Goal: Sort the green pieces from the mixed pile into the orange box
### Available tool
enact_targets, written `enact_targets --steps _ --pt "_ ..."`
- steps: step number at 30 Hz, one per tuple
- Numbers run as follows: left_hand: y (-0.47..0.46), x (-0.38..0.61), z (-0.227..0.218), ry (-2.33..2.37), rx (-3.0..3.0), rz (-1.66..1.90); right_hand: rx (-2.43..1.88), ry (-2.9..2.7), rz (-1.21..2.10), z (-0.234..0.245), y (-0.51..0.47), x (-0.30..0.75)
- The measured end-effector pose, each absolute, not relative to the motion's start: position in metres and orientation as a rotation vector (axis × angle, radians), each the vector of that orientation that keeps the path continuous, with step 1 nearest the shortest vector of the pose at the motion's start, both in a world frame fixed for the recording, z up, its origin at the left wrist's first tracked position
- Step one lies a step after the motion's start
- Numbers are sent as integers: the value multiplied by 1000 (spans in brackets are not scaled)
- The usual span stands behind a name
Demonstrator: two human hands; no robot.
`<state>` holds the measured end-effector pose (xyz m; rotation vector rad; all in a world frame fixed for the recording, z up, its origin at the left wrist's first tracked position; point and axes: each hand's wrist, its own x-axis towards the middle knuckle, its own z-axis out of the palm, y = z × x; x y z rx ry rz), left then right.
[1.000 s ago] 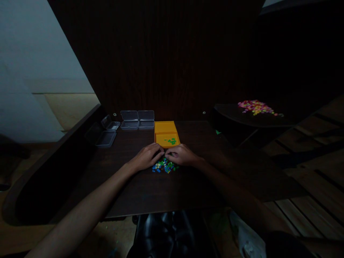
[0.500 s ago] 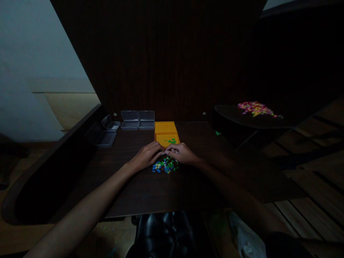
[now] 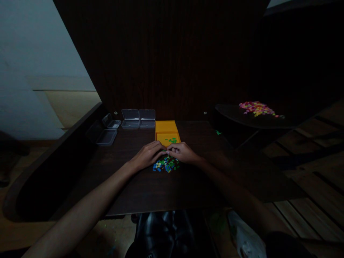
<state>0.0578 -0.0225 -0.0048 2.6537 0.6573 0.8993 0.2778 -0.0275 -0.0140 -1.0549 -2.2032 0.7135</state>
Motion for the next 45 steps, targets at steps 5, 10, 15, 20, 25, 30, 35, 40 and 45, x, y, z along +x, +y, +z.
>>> enact_targets --steps 5,10,15,20,25,30,35,40,45 --pt "-26 59 -2 699 2636 888 -1041 -2186 665 -13 -28 278" --pt "-26 59 -3 698 2647 866 -1068 -2147 581 -13 -27 279" --pt "-24 58 -5 709 2677 848 -1090 -2137 534 -15 -25 281" --pt "-23 59 -8 672 2736 736 -1118 -2185 452 -19 -24 282" --pt "-23 59 -10 666 2747 692 -1135 -2184 405 -21 -23 282" --pt "-20 58 -13 688 2747 691 -1194 -2131 346 -19 -23 282" --pt "-17 57 -13 772 2733 737 -1339 -2011 218 -17 -21 285" --pt "-17 57 -12 901 2774 739 -1484 -1929 131 -15 -17 291" --pt "-15 57 -13 880 2798 689 -1588 -1862 131 -14 -13 298"
